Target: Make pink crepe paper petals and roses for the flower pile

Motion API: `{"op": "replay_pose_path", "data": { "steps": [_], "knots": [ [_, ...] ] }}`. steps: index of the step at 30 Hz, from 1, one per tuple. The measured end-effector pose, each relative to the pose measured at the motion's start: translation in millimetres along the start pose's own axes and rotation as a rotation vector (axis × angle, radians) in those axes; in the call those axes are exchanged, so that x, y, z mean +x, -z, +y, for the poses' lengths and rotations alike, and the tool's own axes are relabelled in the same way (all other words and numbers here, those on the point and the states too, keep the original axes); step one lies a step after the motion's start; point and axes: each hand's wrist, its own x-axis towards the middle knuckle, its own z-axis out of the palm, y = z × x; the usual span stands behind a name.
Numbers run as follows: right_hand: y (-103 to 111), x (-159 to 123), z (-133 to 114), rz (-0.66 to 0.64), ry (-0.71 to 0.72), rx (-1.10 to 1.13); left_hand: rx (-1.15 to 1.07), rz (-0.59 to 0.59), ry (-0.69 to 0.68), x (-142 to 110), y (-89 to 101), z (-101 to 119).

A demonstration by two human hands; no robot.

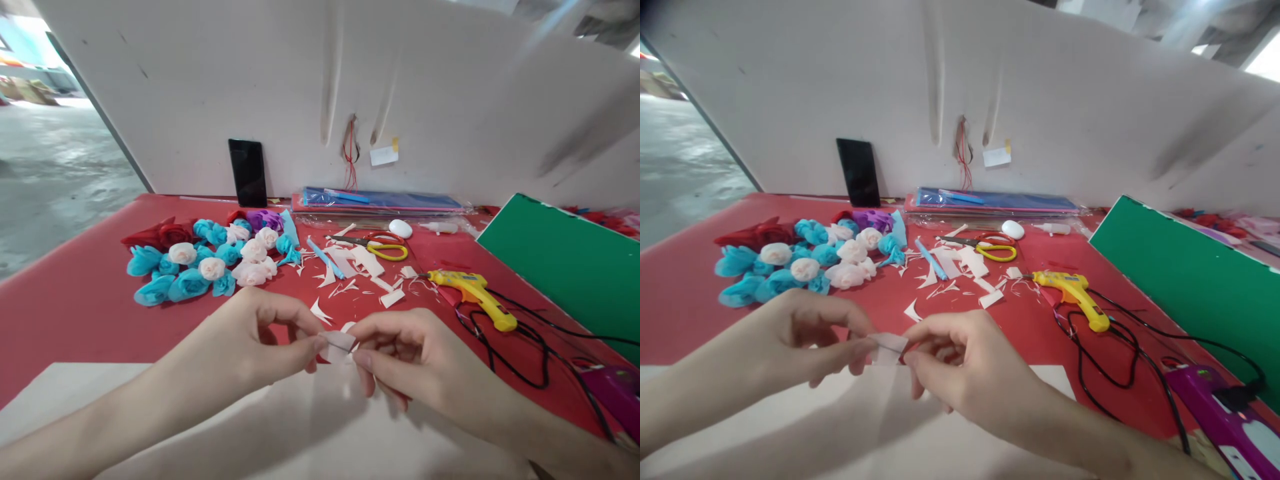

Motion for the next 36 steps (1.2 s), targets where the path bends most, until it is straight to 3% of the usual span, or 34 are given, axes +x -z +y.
{"op": "replay_pose_path", "data": {
  "steps": [18, 36],
  "knots": [
    [-2.0, 2.7, -3.4, 0.05, -0.042, 0.023, -0.204, 0.015, 0.038, 4.7, -3.2, -1.4],
    [0.5, 0.8, -1.8, 0.037, -0.074, 0.038, -0.16, 0.046, 0.09, 0.0, -4.6, 3.0]
  ]
}}
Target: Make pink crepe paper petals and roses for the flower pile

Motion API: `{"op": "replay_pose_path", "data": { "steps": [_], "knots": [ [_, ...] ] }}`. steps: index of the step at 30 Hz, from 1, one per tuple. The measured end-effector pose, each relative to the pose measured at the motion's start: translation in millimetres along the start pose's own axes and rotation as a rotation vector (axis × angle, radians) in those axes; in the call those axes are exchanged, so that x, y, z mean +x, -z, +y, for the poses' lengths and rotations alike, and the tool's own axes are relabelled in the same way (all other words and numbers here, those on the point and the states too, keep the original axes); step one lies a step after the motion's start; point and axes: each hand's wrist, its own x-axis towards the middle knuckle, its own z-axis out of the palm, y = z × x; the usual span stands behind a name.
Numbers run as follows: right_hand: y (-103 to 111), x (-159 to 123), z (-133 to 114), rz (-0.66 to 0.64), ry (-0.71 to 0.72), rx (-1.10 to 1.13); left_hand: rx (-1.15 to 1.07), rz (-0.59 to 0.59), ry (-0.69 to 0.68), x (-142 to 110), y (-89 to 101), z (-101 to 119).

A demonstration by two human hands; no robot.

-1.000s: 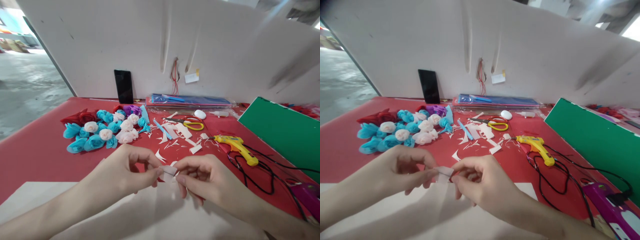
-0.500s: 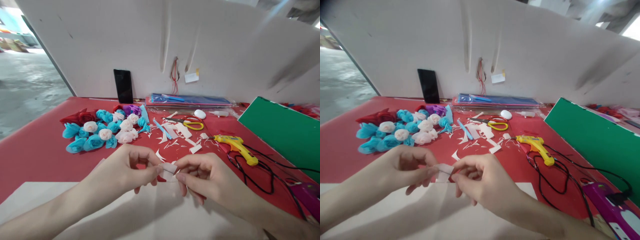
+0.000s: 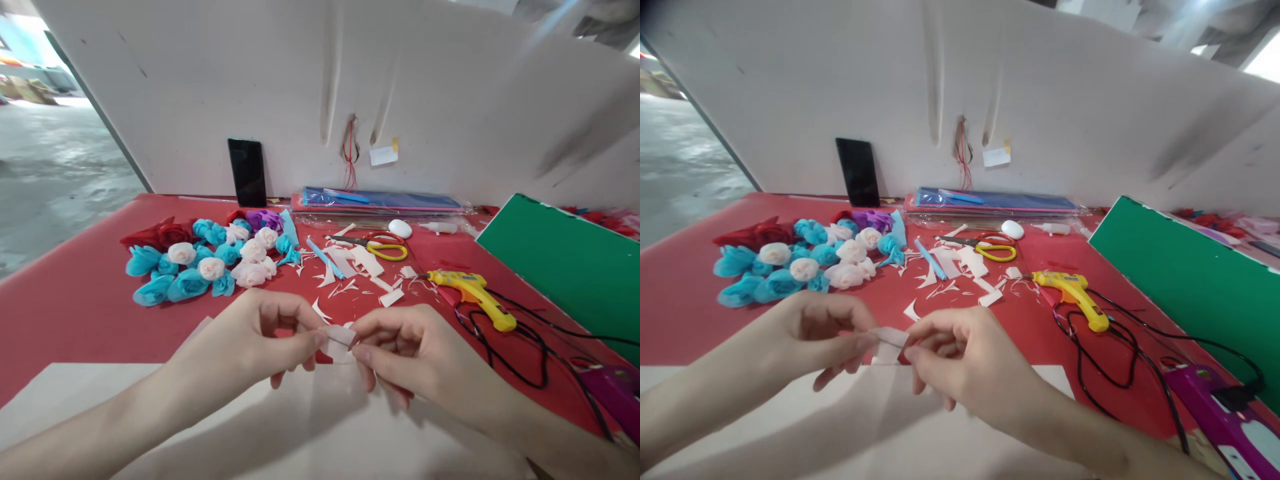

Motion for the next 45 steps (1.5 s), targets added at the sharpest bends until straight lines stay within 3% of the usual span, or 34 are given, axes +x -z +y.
{"op": "replay_pose_path", "data": {
  "steps": [24, 30, 34, 39, 45],
  "knots": [
    [1.5, 2.4, -3.8, 0.046, -0.058, -0.085, -0.076, -0.102, -0.034, 7.3, -0.3, -2.9],
    [6.5, 4.6, -3.2, 0.037, -0.035, -0.06, -0.217, -0.002, -0.092, 14.1, 5.5, -6.4],
    [7.8, 5.2, -2.6, 0.009, -0.022, -0.011, -0.196, 0.092, -0.172, 19.2, 9.8, -9.9],
    [7.5, 4.5, -3.5, -0.033, -0.028, 0.049, -0.072, -0.058, -0.191, 15.9, 0.8, -12.1],
    [8.0, 2.7, -2.2, -0.067, -0.028, 0.098, -0.122, -0.03, -0.308, 13.6, -7.1, -14.9]
  ]
}}
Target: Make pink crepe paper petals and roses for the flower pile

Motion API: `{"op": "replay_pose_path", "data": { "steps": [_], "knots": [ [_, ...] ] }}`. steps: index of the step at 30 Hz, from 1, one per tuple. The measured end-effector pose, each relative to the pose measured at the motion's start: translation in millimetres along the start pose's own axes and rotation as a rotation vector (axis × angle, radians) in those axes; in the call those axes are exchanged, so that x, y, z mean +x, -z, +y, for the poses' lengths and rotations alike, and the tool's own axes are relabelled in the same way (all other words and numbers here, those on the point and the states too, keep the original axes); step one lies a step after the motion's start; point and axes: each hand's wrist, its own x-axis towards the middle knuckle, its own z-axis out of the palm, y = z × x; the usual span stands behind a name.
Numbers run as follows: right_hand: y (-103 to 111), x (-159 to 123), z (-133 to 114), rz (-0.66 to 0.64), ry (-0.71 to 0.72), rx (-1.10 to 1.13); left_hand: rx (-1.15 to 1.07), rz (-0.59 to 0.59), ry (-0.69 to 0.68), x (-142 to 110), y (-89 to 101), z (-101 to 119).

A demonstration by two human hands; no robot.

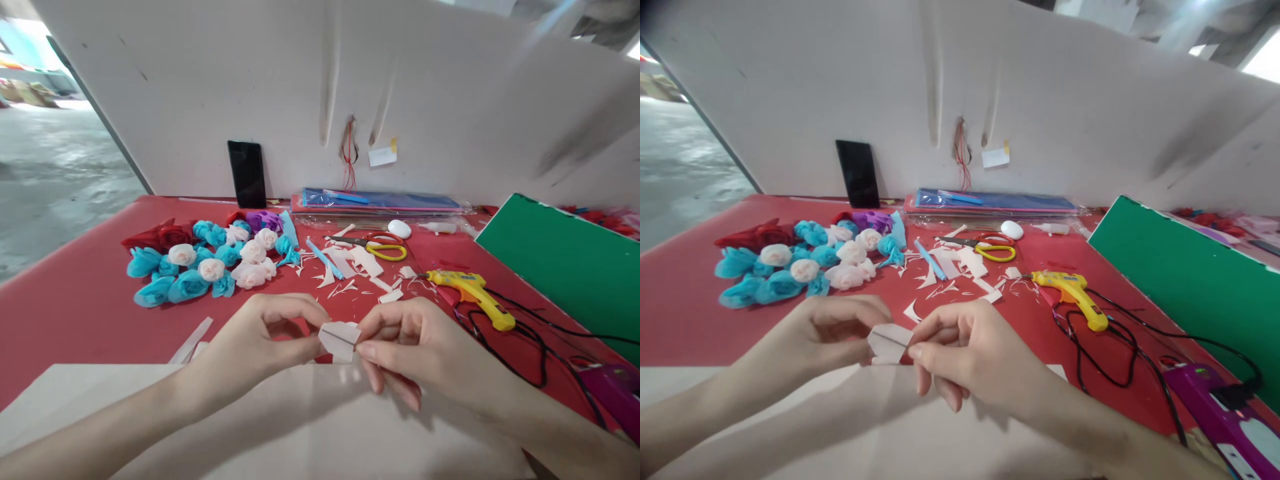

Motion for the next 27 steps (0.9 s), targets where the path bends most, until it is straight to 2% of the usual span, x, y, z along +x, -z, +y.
{"op": "replay_pose_path", "data": {
  "steps": [8, 21, 27],
  "knots": [
    [-2.0, 0.2, 0.4, -0.008, -0.002, 0.048, -0.091, -0.01, -0.022, 1.1, -0.7, -2.7],
    [-4.4, 2.0, 5.0, -0.029, 0.02, 0.123, -0.103, 0.029, -0.104, -1.7, -3.5, -2.0],
    [-5.5, 2.8, 8.4, -0.019, 0.03, 0.147, -0.074, 0.065, -0.232, -1.8, -5.0, -7.0]
  ]
}}
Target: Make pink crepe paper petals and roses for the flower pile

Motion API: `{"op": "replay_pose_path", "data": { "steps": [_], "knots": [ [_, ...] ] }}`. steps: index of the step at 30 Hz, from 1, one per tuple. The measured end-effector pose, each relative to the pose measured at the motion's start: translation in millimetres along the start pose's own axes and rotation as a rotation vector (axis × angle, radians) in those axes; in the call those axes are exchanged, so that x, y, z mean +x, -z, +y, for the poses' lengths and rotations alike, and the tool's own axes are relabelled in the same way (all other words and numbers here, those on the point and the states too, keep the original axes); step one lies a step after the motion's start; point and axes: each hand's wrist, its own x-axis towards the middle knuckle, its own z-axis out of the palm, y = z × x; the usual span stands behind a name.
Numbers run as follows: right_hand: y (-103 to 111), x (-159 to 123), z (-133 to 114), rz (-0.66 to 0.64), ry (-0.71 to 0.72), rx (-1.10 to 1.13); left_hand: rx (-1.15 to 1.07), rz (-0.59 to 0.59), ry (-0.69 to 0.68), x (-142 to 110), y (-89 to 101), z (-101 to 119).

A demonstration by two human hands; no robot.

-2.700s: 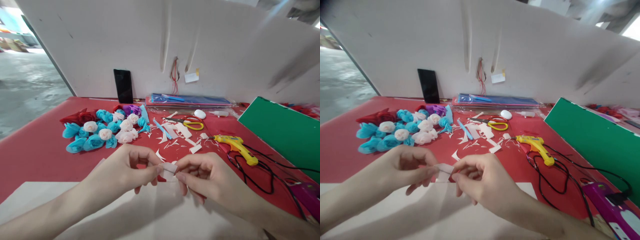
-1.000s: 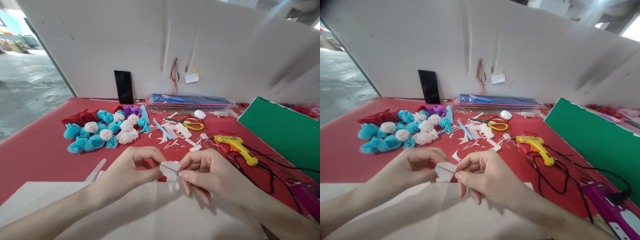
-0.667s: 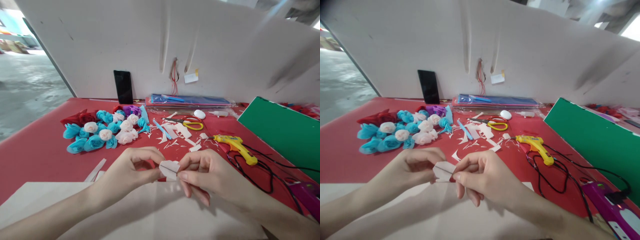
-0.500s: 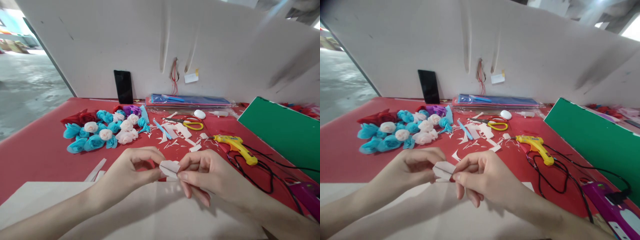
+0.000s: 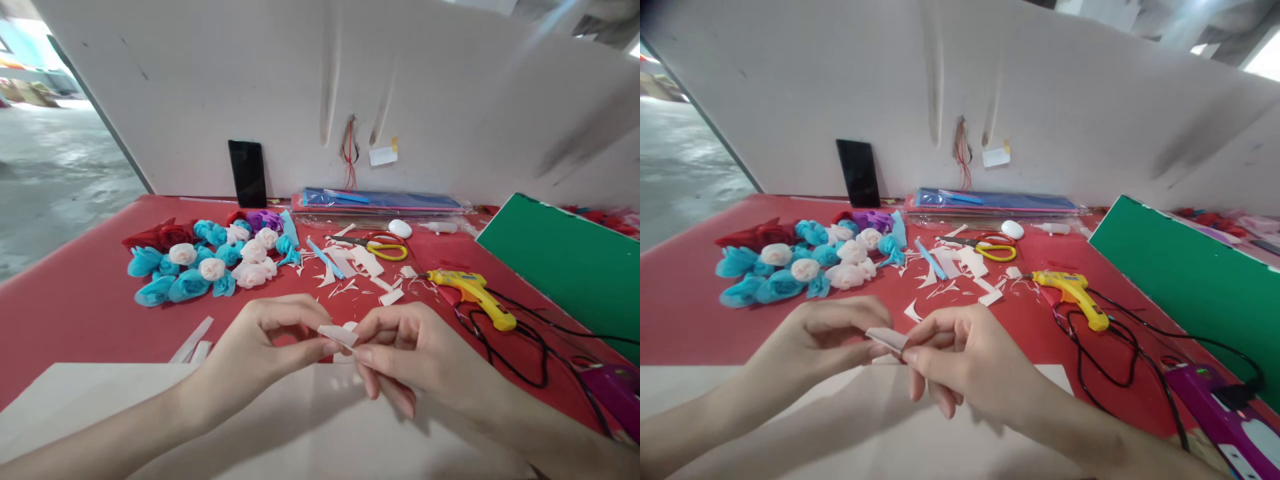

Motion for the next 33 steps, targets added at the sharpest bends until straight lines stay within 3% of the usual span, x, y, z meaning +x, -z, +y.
{"op": "replay_pose_path", "data": {
  "steps": [13, 23, 33],
  "knots": [
    [-0.5, 1.1, 2.3, -0.011, 0.007, -0.011, -0.03, 0.044, 0.046, -3.7, -3.2, -1.9],
    [-4.8, 0.4, 4.4, 0.081, -0.025, -0.136, -0.105, 0.044, 0.275, -7.1, -11.0, 5.7],
    [-6.7, 3.0, 7.9, 0.081, 0.001, -0.182, -0.093, 0.064, 0.335, -5.8, -12.1, 3.4]
  ]
}}
